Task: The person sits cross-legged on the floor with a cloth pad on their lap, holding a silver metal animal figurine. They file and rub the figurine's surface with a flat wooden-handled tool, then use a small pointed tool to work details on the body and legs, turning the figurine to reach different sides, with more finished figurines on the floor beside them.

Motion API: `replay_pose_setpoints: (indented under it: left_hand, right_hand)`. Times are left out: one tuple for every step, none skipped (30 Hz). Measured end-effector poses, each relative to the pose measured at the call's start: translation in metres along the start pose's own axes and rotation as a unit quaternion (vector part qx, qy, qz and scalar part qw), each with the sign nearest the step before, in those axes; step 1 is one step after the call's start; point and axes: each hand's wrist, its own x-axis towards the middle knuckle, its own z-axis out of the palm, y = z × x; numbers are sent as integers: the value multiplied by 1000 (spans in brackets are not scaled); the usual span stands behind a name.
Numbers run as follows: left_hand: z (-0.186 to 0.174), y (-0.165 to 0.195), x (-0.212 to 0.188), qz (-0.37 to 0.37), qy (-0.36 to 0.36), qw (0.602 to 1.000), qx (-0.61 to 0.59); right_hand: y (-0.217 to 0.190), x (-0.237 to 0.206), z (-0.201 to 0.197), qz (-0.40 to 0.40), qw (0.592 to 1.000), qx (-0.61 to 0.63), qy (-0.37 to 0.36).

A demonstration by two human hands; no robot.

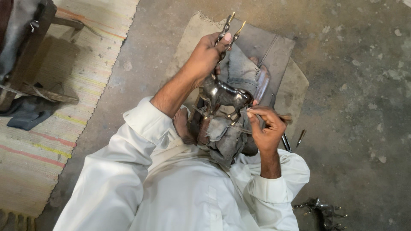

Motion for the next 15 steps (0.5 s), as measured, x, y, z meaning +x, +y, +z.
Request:
replay_pose_setpoints:
  left_hand:
    - [0, 0, -1, 5, 1, 1000, 8]
    - [1, 0, -3, 11, 3, 1000, 7]
    - [1, 0, -5, 16, 5, 1000, 6]
    - [1, 1, -7, 22, 6, 1000, 5]
    - [2, 1, -10, 30, 7, 1000, 7]
    - [2, 2, -14, 37, 7, 999, 10]
    - [2, 3, -17, 44, 8, 999, 13]
    - [3, 4, -20, 49, 7, 999, 17]
    - [4, 5, -22, 55, 6, 998, 20]
    - [4, 7, -24, 61, 5, 998, 24]
    - [5, 8, -24, 64, 5, 998, 21]
    - [5, 9, -25, 66, 3, 998, 18]
    - [6, 9, -25, 69, 1, 998, 15]
    - [7, 9, -25, 62, 3, 998, 19]
    - [8, 9, -25, 55, 7, 998, 22]
  right_hand:
    - [3, -2, 2, 36, 998, 40, 34]
    - [5, -4, 3, 73, 992, 80, 67]
    - [7, -6, 5, 76, 991, 52, 97]
    - [8, -8, 7, 79, 989, 23, 126]
    - [8, -9, 9, 83, 984, -5, 155]
    - [7, -9, 11, 85, 983, -9, 164]
    - [6, -9, 12, 87, 981, -13, 173]
    - [4, -9, 13, 89, 979, -16, 182]
    - [2, -7, 13, 96, 978, -19, 183]
    - [0, -6, 14, 102, 977, -21, 184]
    - [-3, -4, 13, 108, 977, -24, 184]
    - [-5, -4, 13, 112, 977, -13, 180]
    - [-7, -2, 12, 117, 977, -3, 176]
    - [-8, -1, 12, 121, 978, 9, 171]
    - [-9, 0, 12, 120, 978, 15, 171]
